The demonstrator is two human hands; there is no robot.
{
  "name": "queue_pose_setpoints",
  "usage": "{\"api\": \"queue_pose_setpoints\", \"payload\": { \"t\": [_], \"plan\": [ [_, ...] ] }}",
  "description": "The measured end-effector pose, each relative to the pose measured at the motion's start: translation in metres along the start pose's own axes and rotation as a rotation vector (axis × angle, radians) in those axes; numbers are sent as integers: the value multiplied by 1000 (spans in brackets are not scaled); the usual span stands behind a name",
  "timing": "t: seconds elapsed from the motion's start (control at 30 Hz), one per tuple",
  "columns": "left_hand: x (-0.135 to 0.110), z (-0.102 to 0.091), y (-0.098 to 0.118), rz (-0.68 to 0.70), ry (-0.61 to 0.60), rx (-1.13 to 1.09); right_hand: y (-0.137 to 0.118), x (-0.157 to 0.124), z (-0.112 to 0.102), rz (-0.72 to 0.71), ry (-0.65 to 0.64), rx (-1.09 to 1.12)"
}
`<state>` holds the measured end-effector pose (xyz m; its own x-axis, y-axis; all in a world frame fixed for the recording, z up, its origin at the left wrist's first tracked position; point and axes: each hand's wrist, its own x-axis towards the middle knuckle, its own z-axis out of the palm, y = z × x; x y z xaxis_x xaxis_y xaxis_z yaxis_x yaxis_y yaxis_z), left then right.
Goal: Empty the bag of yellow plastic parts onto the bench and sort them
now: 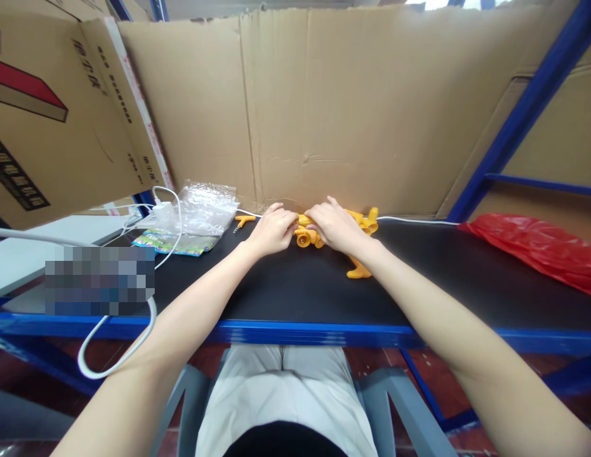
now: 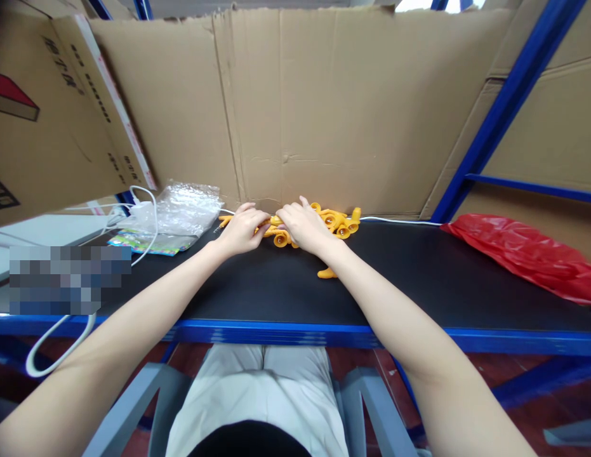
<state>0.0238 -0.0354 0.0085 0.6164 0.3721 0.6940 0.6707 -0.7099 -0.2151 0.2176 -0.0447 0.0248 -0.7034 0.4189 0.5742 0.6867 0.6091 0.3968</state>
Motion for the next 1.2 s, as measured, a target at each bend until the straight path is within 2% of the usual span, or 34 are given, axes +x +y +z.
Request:
{"api": "queue_pose_setpoints", "payload": {
  "t": [0.2,0.3,0.4,0.47,0.57,0.73,0.8,1.0,1.2],
  "plan": [
    [0,-2,-1,0,-9,-3,0,0,-1,10,-20,59],
    [0,-4,2,45,23,105,2,-3,1,117,-57,223],
    [0,-5,6,110,28,209,4,-7,6,240,-178,474],
    [0,-4,8,140,4,235,5,-8,8,246,-237,585],
    [1,-6,10,139,-14,219,7,-7,8,228,-224,611],
    [3,-16,7,16,97,168,9,-6,5,242,-150,572],
    [3,-20,3,-24,95,158,10,-7,4,244,-130,550],
    [1,-19,-5,-130,-66,137,11,-9,5,239,-129,520],
    [5,-13,11,-336,-233,203,10,-8,4,267,-162,514]
  ]
}}
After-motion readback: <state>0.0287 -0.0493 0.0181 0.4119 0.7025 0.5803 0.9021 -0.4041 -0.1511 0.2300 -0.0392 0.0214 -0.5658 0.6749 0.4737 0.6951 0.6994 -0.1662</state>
